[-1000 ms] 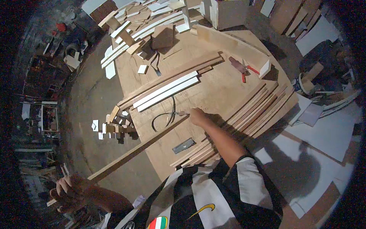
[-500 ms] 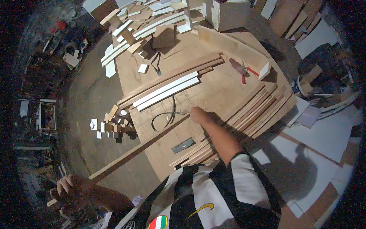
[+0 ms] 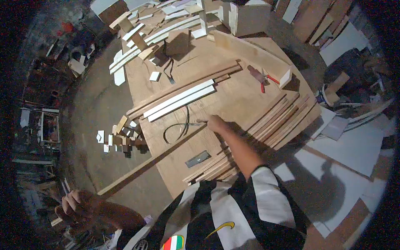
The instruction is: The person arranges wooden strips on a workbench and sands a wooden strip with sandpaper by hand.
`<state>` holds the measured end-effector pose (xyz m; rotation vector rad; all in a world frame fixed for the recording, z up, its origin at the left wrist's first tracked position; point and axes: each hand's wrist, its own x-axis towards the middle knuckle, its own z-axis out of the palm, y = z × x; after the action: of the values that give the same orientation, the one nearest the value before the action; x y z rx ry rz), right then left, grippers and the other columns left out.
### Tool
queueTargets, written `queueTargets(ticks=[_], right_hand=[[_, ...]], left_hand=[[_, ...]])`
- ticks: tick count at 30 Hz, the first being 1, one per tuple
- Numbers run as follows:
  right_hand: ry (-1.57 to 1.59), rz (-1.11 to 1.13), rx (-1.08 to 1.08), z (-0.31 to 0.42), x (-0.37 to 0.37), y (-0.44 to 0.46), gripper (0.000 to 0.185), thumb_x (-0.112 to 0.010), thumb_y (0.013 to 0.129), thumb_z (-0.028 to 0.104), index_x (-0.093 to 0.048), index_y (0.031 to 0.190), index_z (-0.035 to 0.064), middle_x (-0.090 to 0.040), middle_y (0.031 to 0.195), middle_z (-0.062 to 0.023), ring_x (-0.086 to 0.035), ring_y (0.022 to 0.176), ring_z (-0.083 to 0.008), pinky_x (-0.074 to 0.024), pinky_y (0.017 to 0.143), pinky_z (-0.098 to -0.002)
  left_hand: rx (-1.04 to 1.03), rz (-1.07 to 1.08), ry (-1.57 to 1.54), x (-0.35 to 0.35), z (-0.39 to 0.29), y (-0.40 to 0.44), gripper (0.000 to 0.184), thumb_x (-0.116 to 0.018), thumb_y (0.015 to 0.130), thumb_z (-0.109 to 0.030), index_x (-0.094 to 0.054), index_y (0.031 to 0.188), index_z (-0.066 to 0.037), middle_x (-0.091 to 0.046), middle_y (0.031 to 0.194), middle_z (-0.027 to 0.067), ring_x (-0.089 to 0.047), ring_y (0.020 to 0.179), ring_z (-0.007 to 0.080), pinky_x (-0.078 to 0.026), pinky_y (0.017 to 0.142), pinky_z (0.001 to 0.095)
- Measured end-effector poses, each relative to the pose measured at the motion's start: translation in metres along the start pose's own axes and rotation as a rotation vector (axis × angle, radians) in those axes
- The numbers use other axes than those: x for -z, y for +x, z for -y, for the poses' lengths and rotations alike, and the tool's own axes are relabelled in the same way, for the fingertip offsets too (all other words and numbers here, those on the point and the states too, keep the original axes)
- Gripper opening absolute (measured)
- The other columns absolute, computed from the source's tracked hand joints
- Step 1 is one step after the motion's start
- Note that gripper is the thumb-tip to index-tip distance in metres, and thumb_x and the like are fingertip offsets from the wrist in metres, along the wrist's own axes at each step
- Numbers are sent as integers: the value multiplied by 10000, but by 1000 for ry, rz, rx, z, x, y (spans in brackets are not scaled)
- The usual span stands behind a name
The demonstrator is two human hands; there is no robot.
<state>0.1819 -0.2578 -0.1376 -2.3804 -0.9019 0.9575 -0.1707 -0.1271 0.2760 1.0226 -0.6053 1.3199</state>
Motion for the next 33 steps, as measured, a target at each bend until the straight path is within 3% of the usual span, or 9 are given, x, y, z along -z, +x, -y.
queueTargets(ticks=[5, 8, 11, 14, 17, 18, 24, 28, 33], right_hand=[[-34, -27, 145, 27, 8, -22, 249, -493, 835, 78, -648, 947, -81, -664, 966, -314, -655, 961, -458, -523, 850, -500], [-6, -3, 135, 3, -21, -2, 270, -485, 828, 59, -666, 1004, -38, -666, 979, -302, -661, 956, -440, -529, 829, -492], [60, 2, 82, -23, -38, 16, 554, -395, 831, -32, -681, 1230, 225, -673, 1071, -263, -655, 1031, -396, -516, 899, -420], [200, 0, 77, 36, -5, -44, 533, -400, 828, -37, -681, 1225, 181, -666, 1099, -259, -653, 1049, -386, -511, 911, -415], [137, -135, 384, 46, -8, -67, 481, -471, 841, 32, -672, 1232, 227, -681, 958, -265, -677, 892, -403, -533, 811, -469], [117, -33, 316, 58, 7, -76, 492, -387, 845, -19, -672, 1221, 121, -663, 1135, -246, -652, 1054, -379, -502, 933, -418], [212, -125, 131, 8, -30, -20, 512, -368, 837, -38, -673, 1214, 124, -651, 1177, -237, -639, 1090, -369, -502, 937, -408], [220, -31, 422, 92, 32, -107, 541, -357, 828, -67, -669, 1221, 136, -652, 1207, -208, -644, 1105, -331, -492, 955, -379], [360, -23, 155, 48, -2, -62, 534, -340, 855, -59, -648, 1253, 118, -656, 1217, -183, -643, 1115, -301, -479, 981, -358]], left_hand=[[80, 83, -20, 8, -7, 0, 324, -753, 767, -143, -442, 682, -113, -469, 440, -21, -427, 319, 49, -367, 337, 196], [224, 154, -132, 6, -3, -6, 367, -831, 747, -329, -520, 740, -132, -506, 702, -82, -495, 657, 87, -375, 631, 288], [-80, -74, 53, -4, 3, -4, 347, -770, 778, -189, -443, 690, -110, -464, 446, -24, -418, 320, 45, -357, 336, 187], [250, 99, -102, 9, -7, -5, 406, -844, 724, -361, -566, 903, -124, -539, 908, -39, -495, 681, 93, -369, 633, 292], [-56, -38, 9, -3, 8, -2, 365, -788, 785, -170, -441, 691, -112, -464, 454, -20, -415, 322, 41, -319, 324, 182], [-80, -17, -13, -3, 10, -3, 364, -789, 783, -166, -442, 689, -111, -467, 454, -21, -418, 323, 41, -314, 323, 181], [1, 42, -67, -7, 4, -5, 371, -799, 774, -159, -443, 683, -107, -466, 449, -23, -427, 322, 43, -294, 319, 176], [7, -45, 15, -14, 5, -4, 357, -788, 777, -157, -447, 684, -110, -464, 446, -29, -427, 320, 43, -290, 326, 179], [-8, -17, 70, -10, 11, 2, 326, -769, 786, -166, -461, 690, -117, -472, 450, -42, -424, 319, 40, -326, 350, 193]])
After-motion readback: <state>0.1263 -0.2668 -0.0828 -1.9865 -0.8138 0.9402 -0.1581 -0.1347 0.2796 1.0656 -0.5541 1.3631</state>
